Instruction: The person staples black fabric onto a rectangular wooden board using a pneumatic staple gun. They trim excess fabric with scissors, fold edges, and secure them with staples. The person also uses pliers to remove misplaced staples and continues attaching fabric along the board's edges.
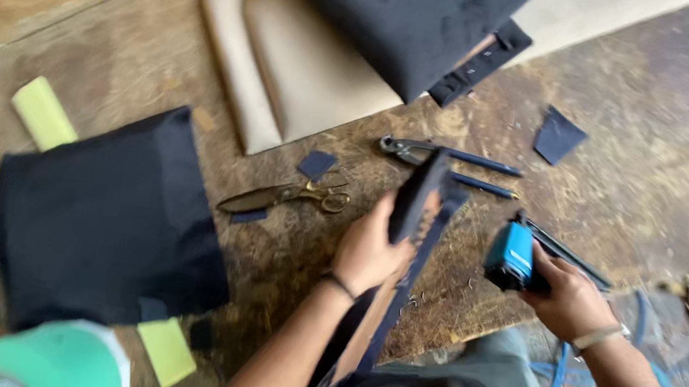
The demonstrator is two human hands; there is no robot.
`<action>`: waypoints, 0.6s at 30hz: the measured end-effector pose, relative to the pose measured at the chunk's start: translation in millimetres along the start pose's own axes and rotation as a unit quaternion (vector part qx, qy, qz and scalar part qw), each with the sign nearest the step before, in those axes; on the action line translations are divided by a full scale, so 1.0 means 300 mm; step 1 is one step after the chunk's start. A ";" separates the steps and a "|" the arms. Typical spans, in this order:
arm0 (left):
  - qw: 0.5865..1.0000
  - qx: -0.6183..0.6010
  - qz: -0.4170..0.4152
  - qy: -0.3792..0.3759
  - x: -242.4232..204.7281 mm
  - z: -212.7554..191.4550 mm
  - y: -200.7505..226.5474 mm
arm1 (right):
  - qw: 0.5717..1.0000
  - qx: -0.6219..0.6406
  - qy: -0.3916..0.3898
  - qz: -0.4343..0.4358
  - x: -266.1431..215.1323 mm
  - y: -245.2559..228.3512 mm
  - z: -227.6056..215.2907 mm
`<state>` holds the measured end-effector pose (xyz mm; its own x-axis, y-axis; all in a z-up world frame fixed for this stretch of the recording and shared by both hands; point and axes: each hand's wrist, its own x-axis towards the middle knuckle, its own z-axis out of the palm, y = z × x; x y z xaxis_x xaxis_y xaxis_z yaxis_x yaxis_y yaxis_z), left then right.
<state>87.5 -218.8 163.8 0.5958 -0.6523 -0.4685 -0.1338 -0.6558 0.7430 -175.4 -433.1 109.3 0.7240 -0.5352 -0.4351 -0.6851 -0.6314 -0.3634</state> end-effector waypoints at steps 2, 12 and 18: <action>0.998 0.016 0.046 0.038 0.054 0.070 0.075 | 0.999 -0.012 0.005 -0.034 0.045 0.057 0.007; 0.981 0.078 0.147 0.096 0.277 0.186 0.286 | 0.973 -0.063 0.098 -0.199 0.137 0.115 -0.126; 0.926 -0.299 0.175 -0.148 -0.059 0.081 -0.109 | 0.886 0.017 0.161 -0.435 -0.065 -0.270 -0.193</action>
<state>62.0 -195.1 136.2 0.3430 -0.9190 -0.1947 0.2376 -0.1156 0.9644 -129.5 -404.0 194.8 0.9606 0.0107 0.2776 0.1462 -0.8692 -0.4723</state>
